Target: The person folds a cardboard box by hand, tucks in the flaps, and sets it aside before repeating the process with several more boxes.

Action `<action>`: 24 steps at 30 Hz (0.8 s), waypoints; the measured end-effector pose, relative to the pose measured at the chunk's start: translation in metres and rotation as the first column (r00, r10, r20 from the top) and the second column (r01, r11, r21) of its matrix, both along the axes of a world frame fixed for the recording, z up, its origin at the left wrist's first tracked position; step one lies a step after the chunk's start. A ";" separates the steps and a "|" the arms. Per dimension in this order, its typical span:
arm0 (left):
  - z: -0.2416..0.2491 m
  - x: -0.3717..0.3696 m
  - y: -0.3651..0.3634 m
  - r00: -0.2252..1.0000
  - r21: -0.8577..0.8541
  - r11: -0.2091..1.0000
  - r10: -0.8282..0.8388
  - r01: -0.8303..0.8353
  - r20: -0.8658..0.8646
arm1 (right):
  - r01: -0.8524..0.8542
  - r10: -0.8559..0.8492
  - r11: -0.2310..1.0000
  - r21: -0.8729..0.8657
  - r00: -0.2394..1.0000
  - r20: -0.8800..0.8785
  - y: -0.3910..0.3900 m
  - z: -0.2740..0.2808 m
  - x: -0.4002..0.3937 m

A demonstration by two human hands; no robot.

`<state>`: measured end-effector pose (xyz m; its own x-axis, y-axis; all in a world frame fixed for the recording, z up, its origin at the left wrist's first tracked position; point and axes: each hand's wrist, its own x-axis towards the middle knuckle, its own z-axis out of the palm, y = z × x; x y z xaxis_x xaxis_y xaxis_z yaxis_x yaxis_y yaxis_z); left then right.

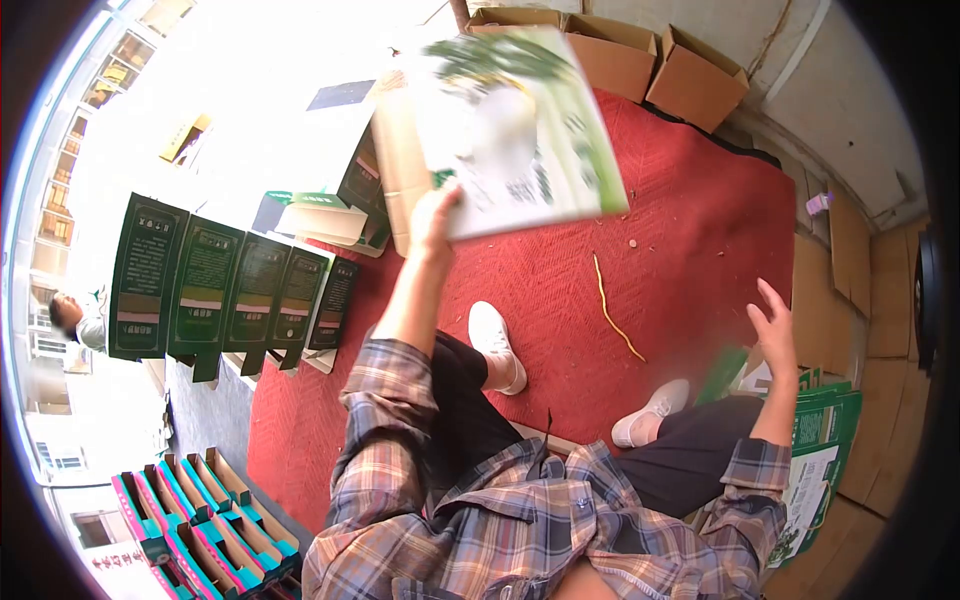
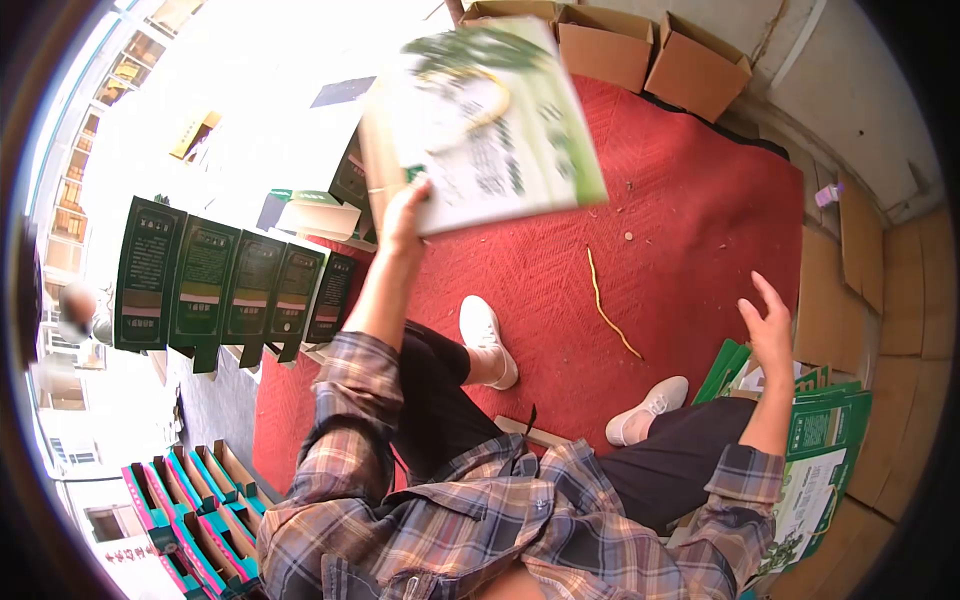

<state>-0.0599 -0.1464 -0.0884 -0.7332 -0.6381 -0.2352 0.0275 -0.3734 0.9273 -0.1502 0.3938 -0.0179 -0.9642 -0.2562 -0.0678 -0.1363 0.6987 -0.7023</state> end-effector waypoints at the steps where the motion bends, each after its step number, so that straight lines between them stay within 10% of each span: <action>1: 0.032 0.000 -0.012 0.993 0.137 0.986 0.104 -0.097 -0.047 | 0.035 -0.034 0.998 -0.043 0.999 0.018 0.012 -0.005 -0.002; 7: 0.107 0.005 -0.139 0.895 0.320 0.901 0.375 -0.291 -0.240 | 0.238 -0.218 0.962 -0.135 0.965 0.145 0.078 -0.029 0.006; 11: 0.023 0.015 -0.320 0.859 0.252 0.860 0.488 -0.444 -0.154 | 0.387 -0.391 0.919 0.076 0.866 0.311 0.066 -0.025 0.017; 24: 0.025 0.030 -0.300 0.756 0.295 0.700 0.632 -0.651 0.170 | 0.347 -0.423 0.905 0.245 0.799 0.428 0.041 -0.033 0.003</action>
